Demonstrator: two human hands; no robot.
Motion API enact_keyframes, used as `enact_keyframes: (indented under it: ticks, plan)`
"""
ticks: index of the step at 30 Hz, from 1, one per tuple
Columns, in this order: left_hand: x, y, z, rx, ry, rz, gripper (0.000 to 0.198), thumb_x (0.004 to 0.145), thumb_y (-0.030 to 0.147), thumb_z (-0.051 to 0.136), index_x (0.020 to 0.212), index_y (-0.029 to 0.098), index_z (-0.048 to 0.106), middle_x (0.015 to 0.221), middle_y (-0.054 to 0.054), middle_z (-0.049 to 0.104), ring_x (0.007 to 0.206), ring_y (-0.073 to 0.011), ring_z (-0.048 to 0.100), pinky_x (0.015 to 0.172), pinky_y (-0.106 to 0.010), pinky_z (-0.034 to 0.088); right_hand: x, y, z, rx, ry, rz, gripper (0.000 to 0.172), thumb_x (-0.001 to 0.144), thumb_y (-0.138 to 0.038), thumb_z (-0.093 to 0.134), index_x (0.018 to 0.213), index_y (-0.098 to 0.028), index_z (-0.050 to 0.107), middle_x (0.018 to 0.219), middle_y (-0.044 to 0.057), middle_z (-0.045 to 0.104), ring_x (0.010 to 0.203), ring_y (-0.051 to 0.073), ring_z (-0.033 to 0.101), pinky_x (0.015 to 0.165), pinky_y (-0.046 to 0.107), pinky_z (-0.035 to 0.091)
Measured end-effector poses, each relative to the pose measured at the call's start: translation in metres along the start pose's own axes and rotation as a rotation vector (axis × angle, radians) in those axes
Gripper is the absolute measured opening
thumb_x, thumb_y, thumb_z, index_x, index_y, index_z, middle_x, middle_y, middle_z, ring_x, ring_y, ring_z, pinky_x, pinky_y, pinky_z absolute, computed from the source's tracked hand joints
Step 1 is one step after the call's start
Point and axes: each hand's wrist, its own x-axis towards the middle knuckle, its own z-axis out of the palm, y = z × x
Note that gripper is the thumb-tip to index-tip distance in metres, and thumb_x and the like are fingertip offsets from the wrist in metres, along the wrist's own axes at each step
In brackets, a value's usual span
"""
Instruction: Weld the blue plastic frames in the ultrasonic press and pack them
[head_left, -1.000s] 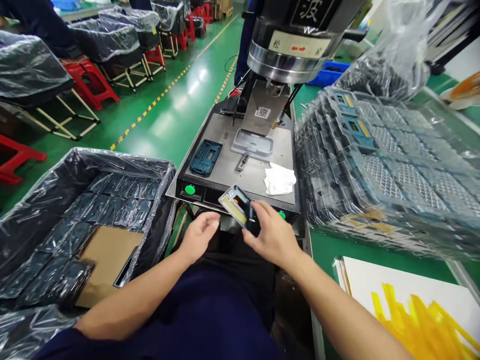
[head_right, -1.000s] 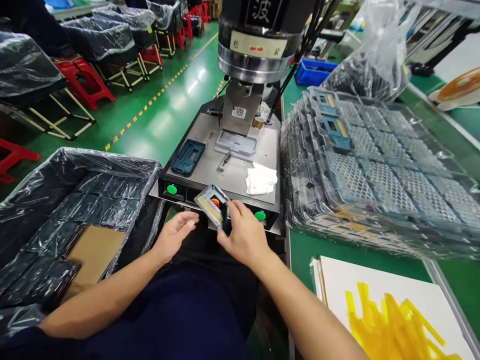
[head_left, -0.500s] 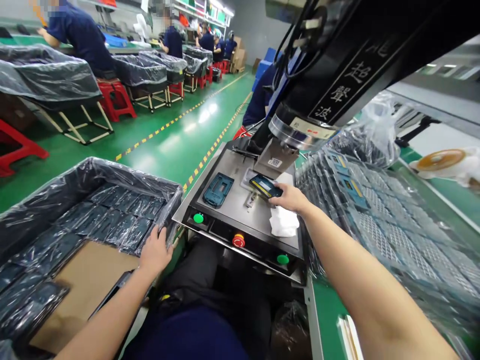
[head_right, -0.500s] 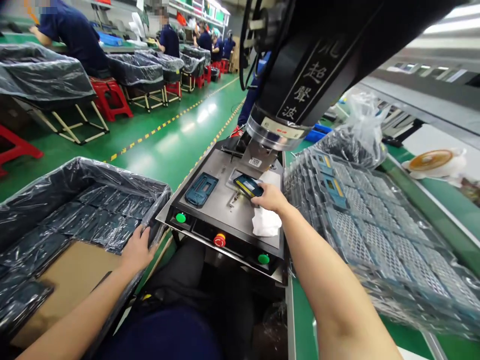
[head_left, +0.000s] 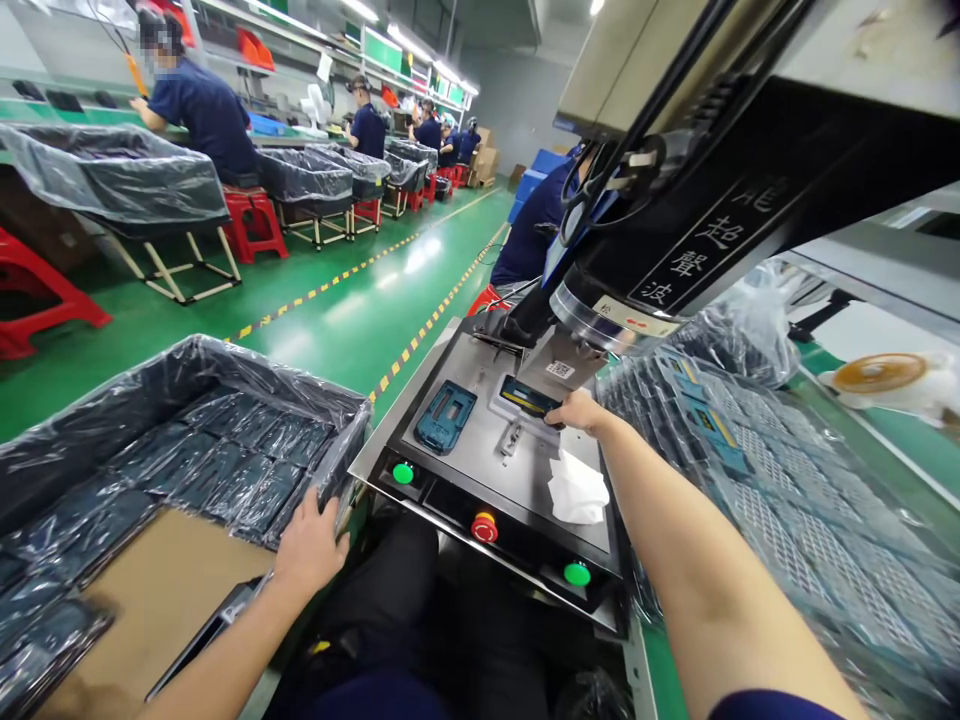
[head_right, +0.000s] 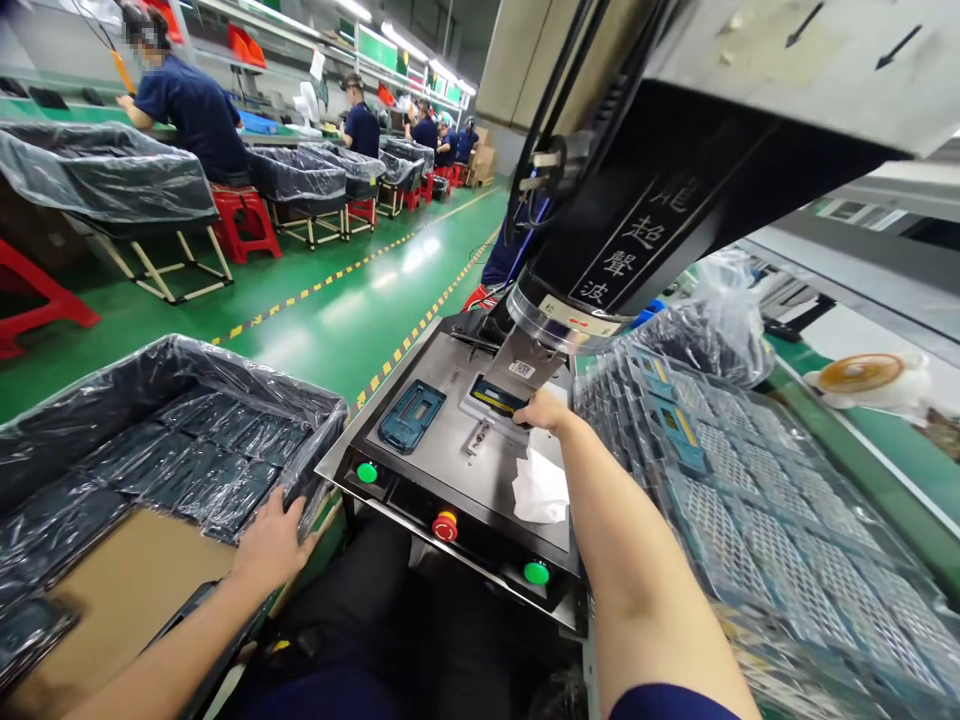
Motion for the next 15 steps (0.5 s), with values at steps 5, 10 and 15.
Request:
enact_keyframes:
  ticks: [5, 10, 15]
  plan:
    - [0.001, 0.0, -0.001, -0.003, -0.009, -0.003, 0.053, 0.081, 0.036, 0.057, 0.13, 0.016, 0.055, 0.147, -0.021, 0.03, 0.127, -0.0338, 0.043, 0.102, -0.042, 0.04, -0.002, 0.001, 0.006, -0.062, -0.054, -0.028, 0.027, 0.064, -0.017, 0.066, 0.089, -0.011, 0.071, 0.079, 0.004, 0.07, 0.072, 0.017, 0.063, 0.063, 0.023, 0.05]
    - [0.001, 0.0, 0.001, -0.002, 0.002, 0.006, 0.051, 0.081, 0.037, 0.055, 0.128, 0.016, 0.056, 0.146, -0.022, 0.031, 0.126, -0.0349, 0.044, 0.097, -0.044, 0.043, -0.018, -0.005, 0.031, -0.162, 0.04, -0.096, 0.042, 0.089, -0.028, 0.048, 0.125, -0.012, 0.06, 0.123, 0.014, 0.064, 0.114, 0.026, 0.057, 0.101, 0.038, 0.042]
    - [0.002, -0.001, 0.005, 0.022, 0.022, 0.016, 0.051, 0.081, 0.034, 0.055, 0.128, 0.014, 0.056, 0.146, -0.024, 0.031, 0.125, -0.0363, 0.045, 0.093, -0.044, 0.045, -0.03, -0.016, 0.054, -0.225, 0.158, -0.1, 0.042, 0.097, -0.027, 0.034, 0.131, -0.009, 0.053, 0.136, 0.018, 0.055, 0.131, 0.027, 0.043, 0.112, 0.047, 0.027]
